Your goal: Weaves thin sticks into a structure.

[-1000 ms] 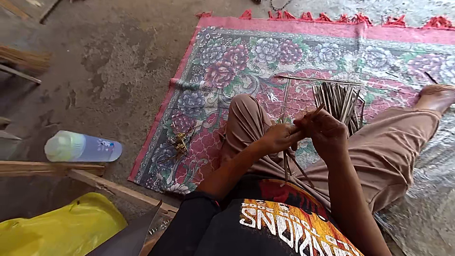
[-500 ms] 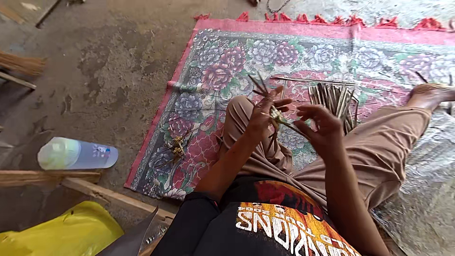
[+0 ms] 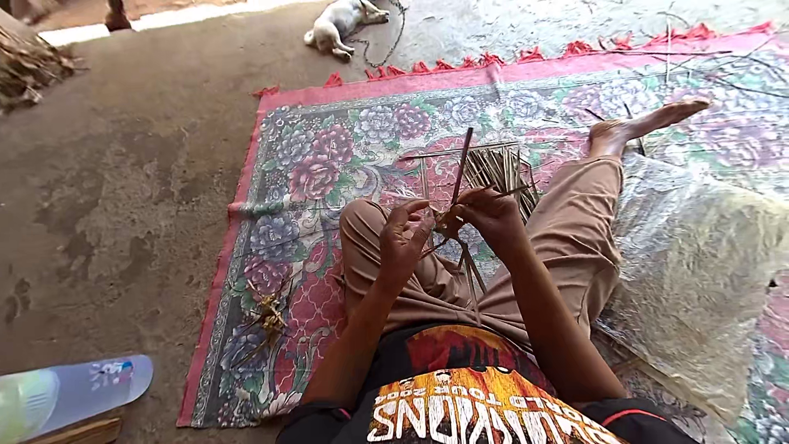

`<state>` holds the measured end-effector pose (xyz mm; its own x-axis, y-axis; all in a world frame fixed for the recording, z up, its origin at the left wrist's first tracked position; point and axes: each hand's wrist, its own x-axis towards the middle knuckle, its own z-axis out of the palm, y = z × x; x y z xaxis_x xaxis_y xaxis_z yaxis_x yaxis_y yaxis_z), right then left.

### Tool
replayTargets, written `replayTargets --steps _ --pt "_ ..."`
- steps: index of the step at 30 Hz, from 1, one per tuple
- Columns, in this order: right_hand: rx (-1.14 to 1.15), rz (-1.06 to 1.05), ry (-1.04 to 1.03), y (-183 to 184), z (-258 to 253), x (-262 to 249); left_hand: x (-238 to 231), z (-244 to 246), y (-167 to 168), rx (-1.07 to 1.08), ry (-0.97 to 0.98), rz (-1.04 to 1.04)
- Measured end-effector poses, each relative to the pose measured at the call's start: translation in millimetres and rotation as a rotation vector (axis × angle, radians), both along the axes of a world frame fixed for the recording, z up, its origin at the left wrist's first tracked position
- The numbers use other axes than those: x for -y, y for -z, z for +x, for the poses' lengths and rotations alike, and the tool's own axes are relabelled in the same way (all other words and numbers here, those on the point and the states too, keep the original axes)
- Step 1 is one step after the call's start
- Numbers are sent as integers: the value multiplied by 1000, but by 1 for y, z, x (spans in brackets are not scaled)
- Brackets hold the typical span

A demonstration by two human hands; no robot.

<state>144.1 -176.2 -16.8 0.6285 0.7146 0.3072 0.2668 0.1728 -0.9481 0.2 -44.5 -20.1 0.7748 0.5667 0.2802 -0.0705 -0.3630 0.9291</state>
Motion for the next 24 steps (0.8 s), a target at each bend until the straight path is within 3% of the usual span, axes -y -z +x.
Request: replayTargets --steps 3,7,12,17,24 --pt "-146 21 -72 -3 -6 -1 0 7 -3 -32 195 -193" --pt "-203 43 -146 2 -5 -3 -2 9 9 54 238 -497" --pt "-250 45 -171 12 -8 -8 -1 5 20 136 210 -521" --pt "-159 71 -150 10 -15 -12 -4 1 17 55 158 -533" --pt "-228 62 -422 14 -3 -7 -17 -8 22 26 293 -643"
